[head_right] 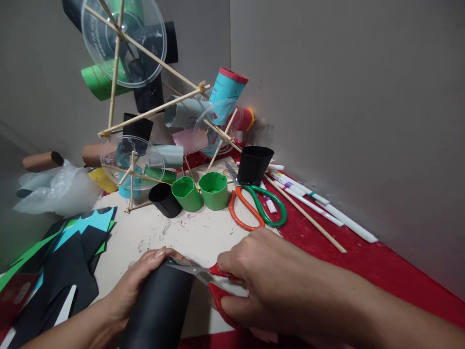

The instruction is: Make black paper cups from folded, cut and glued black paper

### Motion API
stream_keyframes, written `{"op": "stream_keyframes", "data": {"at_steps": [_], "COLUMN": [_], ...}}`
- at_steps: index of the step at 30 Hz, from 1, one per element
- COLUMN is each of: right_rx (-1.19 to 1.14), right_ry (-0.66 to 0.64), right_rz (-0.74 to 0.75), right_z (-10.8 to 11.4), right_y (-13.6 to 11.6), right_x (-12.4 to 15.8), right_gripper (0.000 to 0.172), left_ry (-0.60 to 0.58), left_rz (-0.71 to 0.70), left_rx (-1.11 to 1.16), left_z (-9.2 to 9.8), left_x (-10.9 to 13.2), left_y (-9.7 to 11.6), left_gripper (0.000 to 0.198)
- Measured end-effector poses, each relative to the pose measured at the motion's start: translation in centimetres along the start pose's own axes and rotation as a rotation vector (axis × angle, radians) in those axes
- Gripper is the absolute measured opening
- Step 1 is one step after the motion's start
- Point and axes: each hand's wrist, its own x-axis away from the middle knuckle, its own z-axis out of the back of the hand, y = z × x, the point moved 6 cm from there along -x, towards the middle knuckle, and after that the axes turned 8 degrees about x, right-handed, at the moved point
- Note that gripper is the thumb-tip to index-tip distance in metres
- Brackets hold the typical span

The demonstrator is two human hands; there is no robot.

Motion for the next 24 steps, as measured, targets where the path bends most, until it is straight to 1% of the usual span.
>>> {"op": "stream_keyframes", "data": {"at_steps": [5,11,16,18,21,24], "right_rx": [-0.008,0.007,-0.057,-0.067,-0.077,-0.109], "right_ry": [0.030,-0.011,-0.032,-0.011,0.003,-0.030], "right_rz": [0.059,0.029,0.072,0.085,0.087,0.068], "right_z": [-0.36,-0.52,-0.70,-0.73,-0.73,-0.69], "right_y": [0.01,0.01,0.06,0.25,0.43,0.38], "right_x": [0.03,-0.09,0.02,0.00,-0.04,-0.04], "right_gripper": [0.010,0.011,0.014,0.015,0.016,0.016], "left_ry": [0.005,0.017,-0.002,-0.009,-0.036,-0.047], "left_rz": [0.012,-0.002,-0.014,-0.022,-0.029,-0.035], "left_rx": [0.029,0.039,0.020,0.009,-0.014,-0.032], "left_z": [0.17,0.02,-0.12,-0.15,-0.32,-0.43], "left_x": [0.09,0.13,0.19,0.20,0.20,0.23], "left_y": [-0.13,0.08,0.24,0.34,0.49,0.62], "left_gripper": [0.043,0.043,0.042,0.040,0.039,0.039]}}
